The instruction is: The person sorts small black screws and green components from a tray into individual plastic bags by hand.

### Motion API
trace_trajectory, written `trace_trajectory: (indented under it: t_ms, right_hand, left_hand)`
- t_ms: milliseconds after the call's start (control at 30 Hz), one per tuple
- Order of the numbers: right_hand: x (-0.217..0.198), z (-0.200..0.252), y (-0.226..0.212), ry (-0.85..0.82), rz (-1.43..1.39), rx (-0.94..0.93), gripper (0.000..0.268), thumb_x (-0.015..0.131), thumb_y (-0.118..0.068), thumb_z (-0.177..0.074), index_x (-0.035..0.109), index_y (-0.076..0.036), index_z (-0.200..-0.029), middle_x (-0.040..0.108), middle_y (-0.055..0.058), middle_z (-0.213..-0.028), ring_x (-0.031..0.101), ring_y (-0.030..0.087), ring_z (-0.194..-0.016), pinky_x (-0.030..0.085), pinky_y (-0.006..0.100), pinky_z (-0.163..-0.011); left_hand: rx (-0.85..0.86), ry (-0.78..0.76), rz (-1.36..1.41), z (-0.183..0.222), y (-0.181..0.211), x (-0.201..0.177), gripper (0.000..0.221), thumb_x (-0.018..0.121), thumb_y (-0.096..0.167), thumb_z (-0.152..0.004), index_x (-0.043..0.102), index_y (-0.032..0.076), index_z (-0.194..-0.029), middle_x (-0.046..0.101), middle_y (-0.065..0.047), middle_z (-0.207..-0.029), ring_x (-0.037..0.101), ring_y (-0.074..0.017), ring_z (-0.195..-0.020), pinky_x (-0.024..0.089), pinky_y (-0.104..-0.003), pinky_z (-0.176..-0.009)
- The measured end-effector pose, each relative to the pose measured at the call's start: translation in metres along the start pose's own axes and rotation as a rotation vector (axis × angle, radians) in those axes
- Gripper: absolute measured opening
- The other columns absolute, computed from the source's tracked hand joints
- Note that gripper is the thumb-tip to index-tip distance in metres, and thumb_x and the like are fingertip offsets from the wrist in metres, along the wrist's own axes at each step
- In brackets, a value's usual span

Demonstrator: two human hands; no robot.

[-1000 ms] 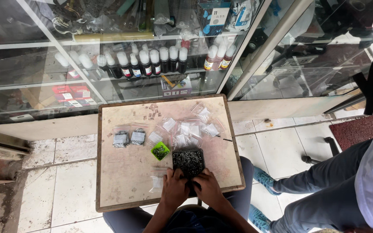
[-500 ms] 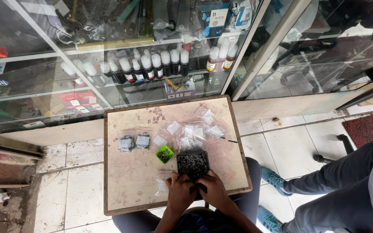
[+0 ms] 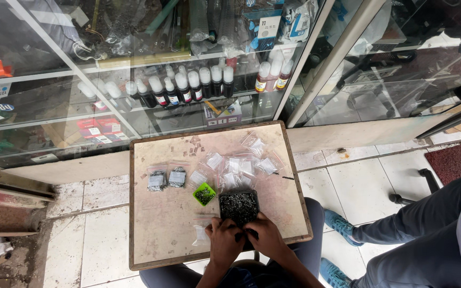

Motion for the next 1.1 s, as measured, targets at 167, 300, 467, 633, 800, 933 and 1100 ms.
trace_trajectory:
  t_ms: [167, 300, 467, 633, 800, 933, 1100]
  right_hand:
    - [0.003, 0.004, 0.016, -0.026, -0.012, 0.082, 0.017, 0.072, -0.008, -0.084, 0.080, -0.018, -0.095, 0.066, 0.005, -0.086, 0.067, 0.024, -0.083, 0.055, 0.039, -0.067]
    - [0.001, 0.002, 0.015, -0.046, -0.051, 0.058, 0.016, 0.072, -0.009, -0.089, 0.081, -0.016, -0.100, 0.069, 0.007, -0.088, 0.067, 0.025, -0.086, 0.055, 0.038, -0.072]
    - [0.003, 0.002, 0.020, -0.054, -0.064, 0.089, 0.015, 0.075, -0.012, -0.089, 0.083, -0.016, -0.101, 0.070, 0.006, -0.089, 0.068, 0.022, -0.087, 0.056, 0.036, -0.073]
    - [0.001, 0.001, 0.014, -0.062, -0.080, 0.087, 0.015, 0.074, -0.013, -0.091, 0.084, -0.015, -0.102, 0.069, 0.007, -0.092, 0.068, 0.024, -0.089, 0.055, 0.037, -0.073]
    - [0.001, 0.002, 0.009, -0.025, -0.039, 0.054, 0.013, 0.072, -0.015, -0.094, 0.082, -0.014, -0.100, 0.066, 0.007, -0.085, 0.065, 0.023, -0.085, 0.053, 0.038, -0.069]
    - [0.002, 0.002, 0.002, -0.023, -0.023, 0.030, 0.016, 0.072, -0.009, -0.087, 0.081, -0.015, -0.098, 0.065, 0.005, -0.080, 0.062, 0.023, -0.084, 0.052, 0.039, -0.066]
    - [-0.007, -0.003, -0.016, 0.017, -0.048, -0.036, 0.013, 0.071, -0.006, -0.087, 0.079, -0.011, -0.094, 0.077, 0.002, -0.081, 0.057, 0.025, -0.087, 0.050, 0.039, -0.068]
  left_hand:
    - [0.009, 0.082, 0.025, 0.001, -0.004, -0.002, 0.004, 0.083, 0.034, -0.070, 0.085, 0.032, -0.073, 0.070, 0.014, -0.088, 0.048, -0.0336, -0.100, 0.035, -0.056, -0.072]
    - [0.028, 0.169, 0.087, 0.005, -0.006, -0.006, 0.004, 0.088, 0.038, -0.072, 0.086, 0.036, -0.073, 0.071, 0.017, -0.090, 0.048, -0.0333, -0.098, 0.034, -0.055, -0.074]
    - [0.079, 0.241, 0.128, 0.009, -0.001, -0.017, 0.007, 0.092, 0.035, -0.073, 0.086, 0.036, -0.077, 0.072, 0.017, -0.092, 0.048, -0.0308, -0.096, 0.033, -0.053, -0.073]
    - [0.160, 0.260, 0.163, 0.012, 0.007, -0.027, 0.005, 0.090, 0.032, -0.078, 0.085, 0.032, -0.081, 0.072, 0.015, -0.093, 0.048, -0.0312, -0.094, 0.034, -0.052, -0.071]
    - [0.209, 0.229, 0.253, 0.012, 0.009, -0.033, 0.007, 0.082, 0.032, -0.085, 0.083, 0.028, -0.090, 0.072, 0.011, -0.097, 0.047, -0.0308, -0.092, 0.040, -0.049, -0.078]
    - [0.189, 0.223, 0.250, 0.011, 0.001, -0.024, 0.015, 0.084, 0.028, -0.069, 0.083, 0.026, -0.084, 0.074, 0.011, -0.097, 0.048, -0.0315, -0.092, 0.042, -0.049, -0.077]
    - [0.190, 0.244, 0.277, 0.012, -0.001, -0.026, 0.014, 0.085, 0.024, -0.065, 0.081, 0.027, -0.079, 0.072, 0.012, -0.088, 0.049, -0.0296, -0.091, 0.044, -0.046, -0.080]
Point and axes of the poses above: each hand's wrist, its own z-axis away from the middle knuckle, its own x-axis out of the palm, y = z × x, the point moved 10 cm from there along -z, towards the middle knuckle
